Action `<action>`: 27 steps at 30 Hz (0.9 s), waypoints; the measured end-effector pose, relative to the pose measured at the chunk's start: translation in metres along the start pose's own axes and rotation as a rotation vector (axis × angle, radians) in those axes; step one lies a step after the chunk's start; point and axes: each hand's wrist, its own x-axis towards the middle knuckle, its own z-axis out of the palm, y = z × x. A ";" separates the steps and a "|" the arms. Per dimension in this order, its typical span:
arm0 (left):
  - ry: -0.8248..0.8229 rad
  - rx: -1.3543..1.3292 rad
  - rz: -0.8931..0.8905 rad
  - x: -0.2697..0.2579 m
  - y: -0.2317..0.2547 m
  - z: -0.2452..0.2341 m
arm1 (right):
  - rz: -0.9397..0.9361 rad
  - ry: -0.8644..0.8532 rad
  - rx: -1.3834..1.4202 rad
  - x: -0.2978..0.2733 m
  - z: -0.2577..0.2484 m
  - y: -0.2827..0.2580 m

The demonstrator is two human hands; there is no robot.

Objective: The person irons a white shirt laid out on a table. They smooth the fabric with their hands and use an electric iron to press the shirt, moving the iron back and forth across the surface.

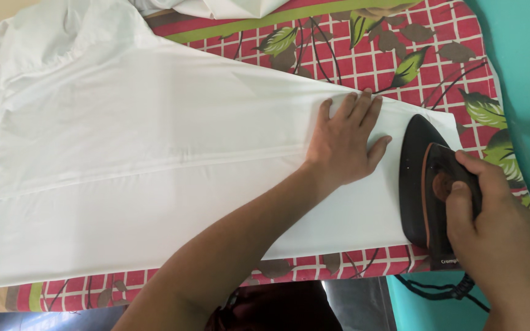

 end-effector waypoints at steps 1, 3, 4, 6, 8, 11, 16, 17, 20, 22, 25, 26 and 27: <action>-0.004 -0.002 0.002 0.001 -0.001 -0.001 | -0.029 0.009 0.014 0.000 0.000 0.000; 0.000 -0.017 0.002 0.003 -0.002 0.000 | -0.083 0.029 0.038 0.000 -0.002 0.001; 0.006 -0.029 -0.002 0.003 -0.002 0.000 | -0.075 0.028 0.032 0.000 -0.002 0.001; 0.013 -0.051 -0.008 0.003 -0.003 0.002 | -0.059 0.028 0.018 0.001 0.000 0.001; 0.018 -0.068 -0.013 0.004 -0.005 0.004 | -0.152 0.080 0.058 0.003 0.003 0.004; 0.121 -0.160 0.038 -0.011 -0.016 0.001 | -0.148 0.066 0.029 0.006 0.003 0.015; -0.032 -0.081 0.034 -0.035 -0.043 -0.011 | -0.126 0.089 0.071 0.004 0.010 0.030; -0.055 -0.059 0.033 -0.037 -0.046 -0.012 | -0.153 0.098 0.090 0.007 0.011 0.031; -0.037 -0.050 0.034 -0.035 -0.044 -0.014 | -0.105 0.059 0.040 0.014 0.009 0.026; -0.058 -0.083 0.019 -0.036 -0.044 -0.016 | -0.104 0.037 0.033 0.015 0.003 0.023; -0.072 -0.095 -0.005 -0.033 -0.051 -0.015 | -0.219 0.010 0.111 0.019 -0.003 0.019; -0.081 -0.094 -0.017 -0.033 -0.055 -0.014 | -0.250 -0.021 0.140 0.021 -0.004 0.017; -0.078 -0.085 -0.039 -0.033 -0.062 -0.014 | -0.281 -0.053 0.169 0.023 -0.005 0.015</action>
